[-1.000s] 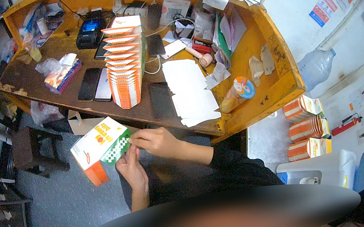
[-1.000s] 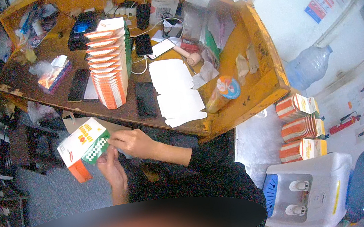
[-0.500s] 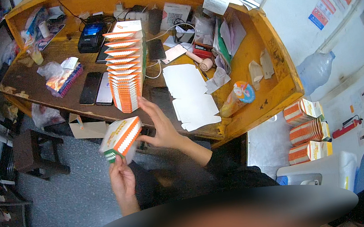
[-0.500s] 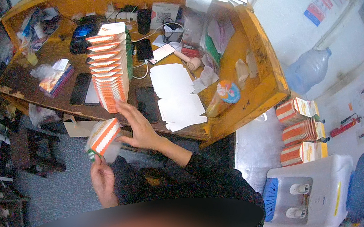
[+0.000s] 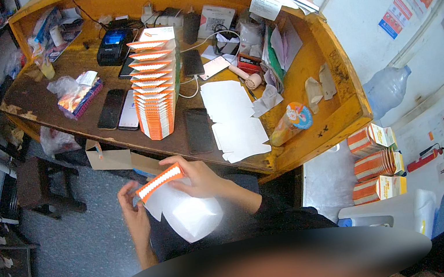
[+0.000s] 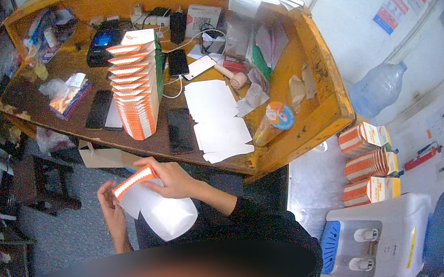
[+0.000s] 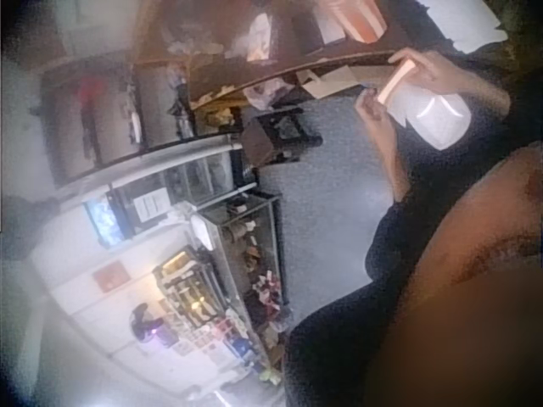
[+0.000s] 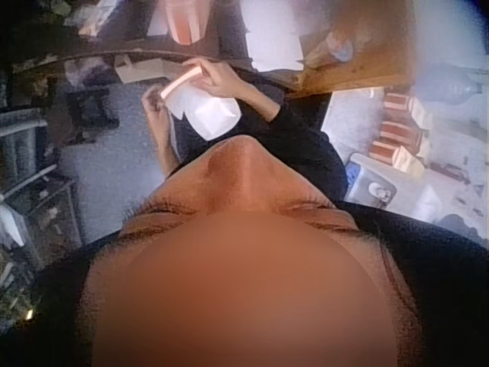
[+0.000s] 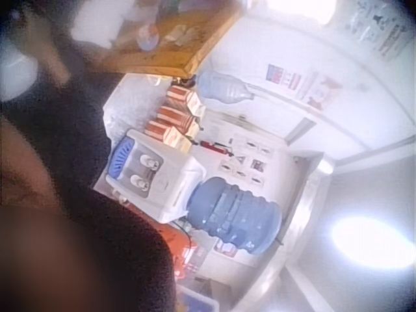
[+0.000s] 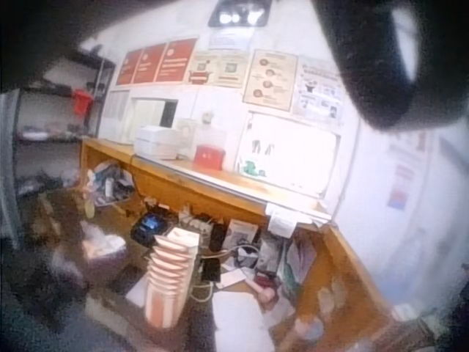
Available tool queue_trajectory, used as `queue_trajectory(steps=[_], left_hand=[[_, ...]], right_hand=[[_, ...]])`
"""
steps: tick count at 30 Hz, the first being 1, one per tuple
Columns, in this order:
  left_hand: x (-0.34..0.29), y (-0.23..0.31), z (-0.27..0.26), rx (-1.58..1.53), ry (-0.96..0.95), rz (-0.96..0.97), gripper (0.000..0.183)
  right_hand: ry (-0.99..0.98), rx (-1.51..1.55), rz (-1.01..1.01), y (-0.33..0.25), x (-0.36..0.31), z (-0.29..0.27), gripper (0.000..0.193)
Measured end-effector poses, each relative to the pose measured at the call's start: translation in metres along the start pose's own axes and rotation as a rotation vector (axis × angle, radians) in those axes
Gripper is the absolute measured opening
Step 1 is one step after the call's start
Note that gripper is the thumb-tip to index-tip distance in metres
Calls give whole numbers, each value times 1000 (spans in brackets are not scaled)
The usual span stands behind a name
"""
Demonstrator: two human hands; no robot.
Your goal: The person folds flat cardboard pieces into small rectangular boxes and stacks them on the counter. They repeatedly pick up a flat piece, fold the sides, and place the finished box on a growing stack.
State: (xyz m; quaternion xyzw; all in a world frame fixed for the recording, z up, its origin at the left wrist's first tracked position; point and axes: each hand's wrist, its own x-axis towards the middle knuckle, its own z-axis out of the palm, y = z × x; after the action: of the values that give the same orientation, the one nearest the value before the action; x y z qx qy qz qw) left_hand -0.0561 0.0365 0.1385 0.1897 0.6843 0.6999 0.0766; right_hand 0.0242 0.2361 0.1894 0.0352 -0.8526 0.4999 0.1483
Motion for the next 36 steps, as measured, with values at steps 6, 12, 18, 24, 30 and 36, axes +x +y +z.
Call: queue_trajectory(steps=[6, 12, 18, 24, 30, 36], left_hand=[[-3, 28, 7, -216, -158, 47, 36], [-6, 16, 23, -166, -81, -76, 19], [-5, 17, 42, -217, 107, -14, 20], [3, 13, 38, -129, 62, -45, 19], [10, 12, 38, -175, -200, -33, 18], [14, 8, 24, -173, -328, -127, 28]], right_hand=[[20, 736, 91, -3, -3, 4, 47], [52, 403, 258, -1, -5, 7, 28], [204, 262, 316, -12, -5, 13, 23], [-1, 230, 319, -2, -3, -2, 17], [322, 607, 357, 5, -1, -9, 22], [93, 271, 396, 5, -7, -23, 25]])
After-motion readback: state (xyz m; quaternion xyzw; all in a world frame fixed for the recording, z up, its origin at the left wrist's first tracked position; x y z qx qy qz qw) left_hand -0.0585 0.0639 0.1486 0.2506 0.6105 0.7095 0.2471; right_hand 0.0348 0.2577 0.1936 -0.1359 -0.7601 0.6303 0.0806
